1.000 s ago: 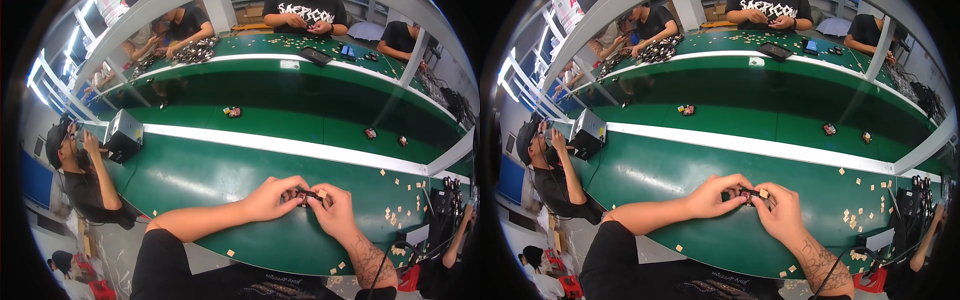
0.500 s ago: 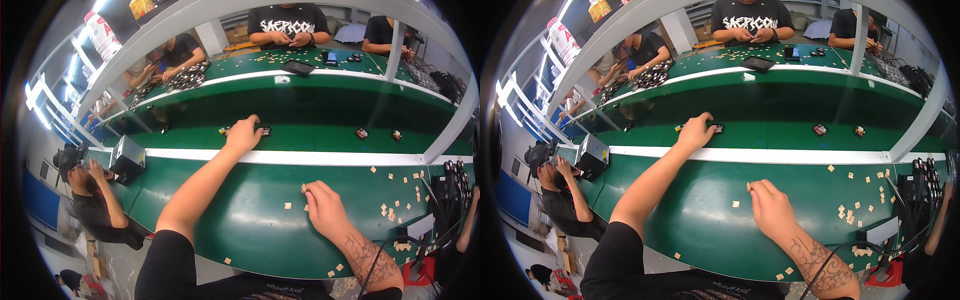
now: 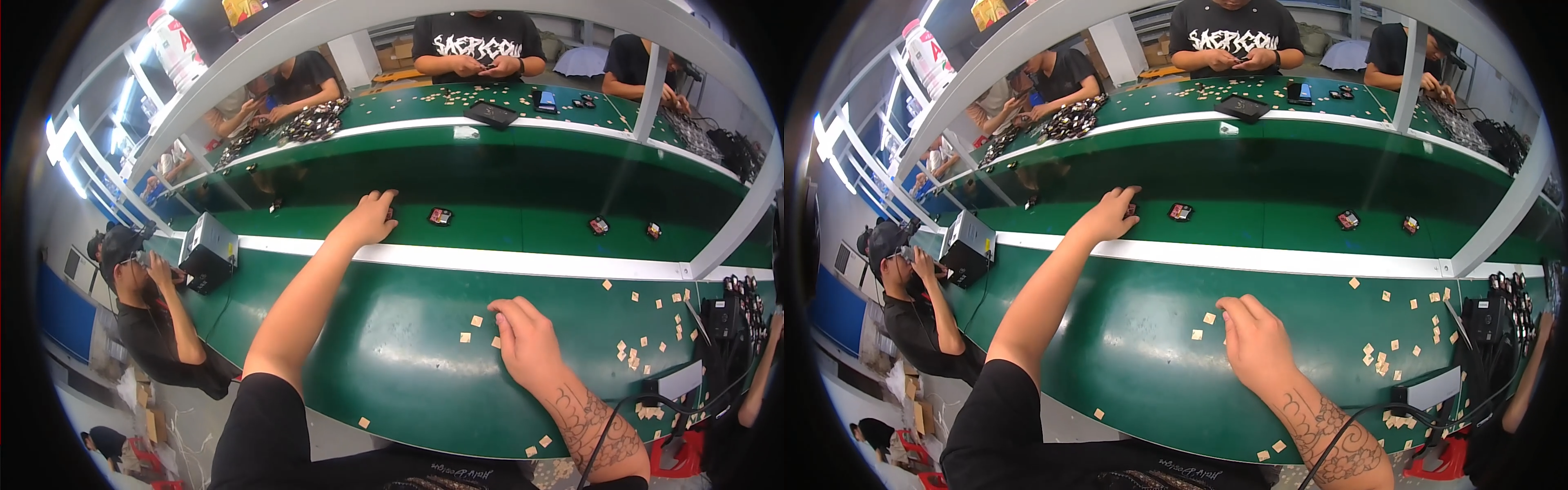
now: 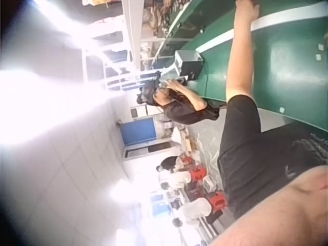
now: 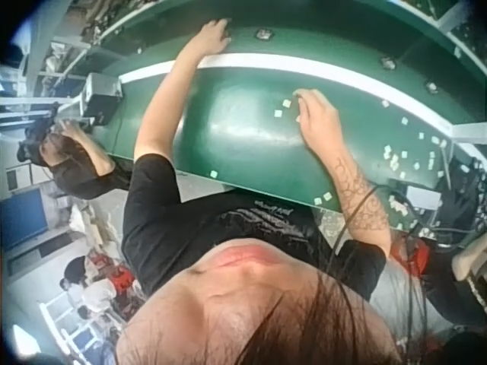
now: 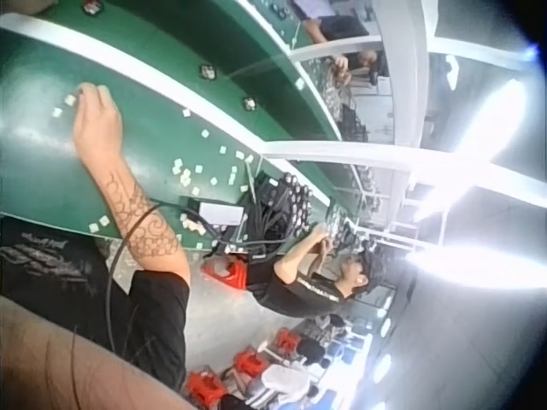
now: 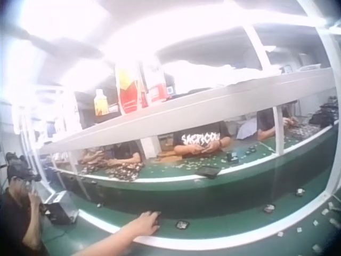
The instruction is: Assembling small electronic components at a factory workstation.
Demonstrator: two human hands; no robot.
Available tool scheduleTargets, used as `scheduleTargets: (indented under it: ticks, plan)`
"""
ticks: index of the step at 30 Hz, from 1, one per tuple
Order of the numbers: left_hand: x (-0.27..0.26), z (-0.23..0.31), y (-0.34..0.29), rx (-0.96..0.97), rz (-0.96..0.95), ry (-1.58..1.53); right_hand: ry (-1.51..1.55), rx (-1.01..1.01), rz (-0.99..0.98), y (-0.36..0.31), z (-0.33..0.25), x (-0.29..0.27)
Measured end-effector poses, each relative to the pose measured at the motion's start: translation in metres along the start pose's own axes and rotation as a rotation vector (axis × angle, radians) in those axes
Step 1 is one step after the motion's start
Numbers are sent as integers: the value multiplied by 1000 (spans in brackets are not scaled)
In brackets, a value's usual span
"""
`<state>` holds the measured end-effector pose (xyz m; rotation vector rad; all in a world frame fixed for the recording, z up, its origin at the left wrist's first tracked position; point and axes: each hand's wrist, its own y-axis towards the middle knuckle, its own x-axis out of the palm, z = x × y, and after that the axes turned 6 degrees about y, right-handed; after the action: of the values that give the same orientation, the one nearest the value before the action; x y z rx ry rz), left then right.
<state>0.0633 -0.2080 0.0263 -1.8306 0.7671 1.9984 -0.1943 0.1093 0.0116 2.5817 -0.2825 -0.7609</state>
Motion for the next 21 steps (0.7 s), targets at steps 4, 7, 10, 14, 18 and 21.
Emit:
scheduleTargets:
  ticks: [4, 7, 10, 14, 18, 21]
  plan:
    - [-5, -8, -8, 14, -108, -108, -18, 85, -60, 0, -2, 1]
    - [-6, 0, -24, 72, 1, -70, 39, 26, -49, -7, -4, 3]
    - [-16, 78, -57, 352, 87, -204, 53, 71, 1, -8, -10, -3]
    - [-17, 151, -115, 627, -124, -439, 16, 8, 40, 0, 0, -4]
    - [-9, 158, -122, 723, -66, -471, -59, 24, -111, 7, -3, -4]
    - [-20, 152, -122, 655, -155, -494, -112, 63, -144, 10, -1, -10]
